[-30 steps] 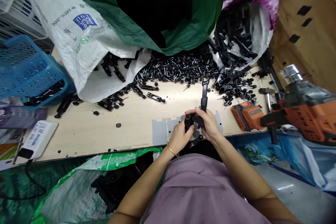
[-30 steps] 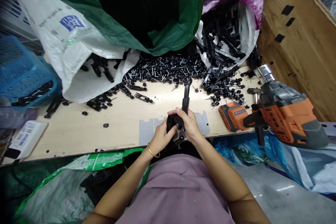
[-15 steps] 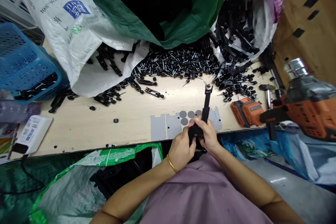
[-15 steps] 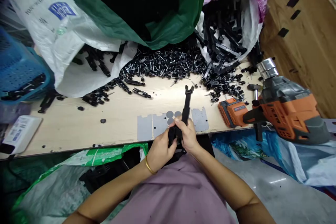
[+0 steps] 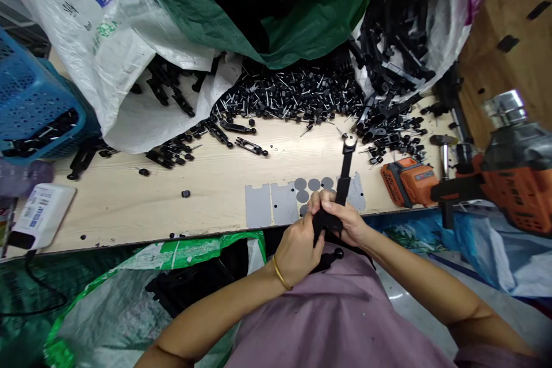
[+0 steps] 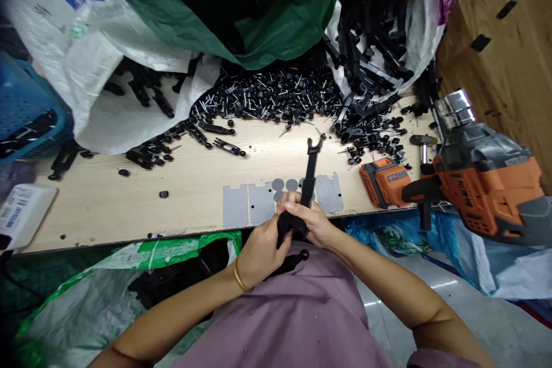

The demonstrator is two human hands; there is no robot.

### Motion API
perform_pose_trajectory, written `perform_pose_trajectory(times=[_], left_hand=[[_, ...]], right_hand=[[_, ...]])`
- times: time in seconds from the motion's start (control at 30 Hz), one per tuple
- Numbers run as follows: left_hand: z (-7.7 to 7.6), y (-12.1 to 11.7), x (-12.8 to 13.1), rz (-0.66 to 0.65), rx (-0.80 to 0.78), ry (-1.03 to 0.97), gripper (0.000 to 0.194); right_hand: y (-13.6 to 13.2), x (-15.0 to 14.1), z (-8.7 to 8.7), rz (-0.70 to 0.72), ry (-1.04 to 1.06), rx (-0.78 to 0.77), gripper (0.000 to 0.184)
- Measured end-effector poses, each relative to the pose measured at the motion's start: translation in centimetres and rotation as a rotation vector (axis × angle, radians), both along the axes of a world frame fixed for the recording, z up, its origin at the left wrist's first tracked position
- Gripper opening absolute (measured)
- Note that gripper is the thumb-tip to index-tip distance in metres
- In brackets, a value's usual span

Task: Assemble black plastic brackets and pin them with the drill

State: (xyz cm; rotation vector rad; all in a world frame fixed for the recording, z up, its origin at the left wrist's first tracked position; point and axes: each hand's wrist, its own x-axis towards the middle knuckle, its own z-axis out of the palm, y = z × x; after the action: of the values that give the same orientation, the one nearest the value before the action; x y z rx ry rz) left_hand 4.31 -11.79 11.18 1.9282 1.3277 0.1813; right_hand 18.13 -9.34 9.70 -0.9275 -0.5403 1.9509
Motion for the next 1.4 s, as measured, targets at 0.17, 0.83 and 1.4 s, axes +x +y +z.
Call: perform_pose_trajectory(times=[0.17, 0.83, 1.4], left_hand=[[0.6, 2.5, 0.0, -0.003, -0.173, -0.296, 0.02], [0.7, 0.5, 2.4, 0.252, -0.189, -0.329, 0.024], [0.4, 2.0, 1.1, 0.089, -0.221, -0.256, 0.024]], right_hand=[[1.7, 1.4, 1.6, -0.183, -0.188, -0.053, 0.026], [2.0, -0.4, 0.3, -0.297, -0.21, 0.078, 0.038], [2.1, -1.2, -0.1, -0.398, -0.217, 0.066, 0.039]])
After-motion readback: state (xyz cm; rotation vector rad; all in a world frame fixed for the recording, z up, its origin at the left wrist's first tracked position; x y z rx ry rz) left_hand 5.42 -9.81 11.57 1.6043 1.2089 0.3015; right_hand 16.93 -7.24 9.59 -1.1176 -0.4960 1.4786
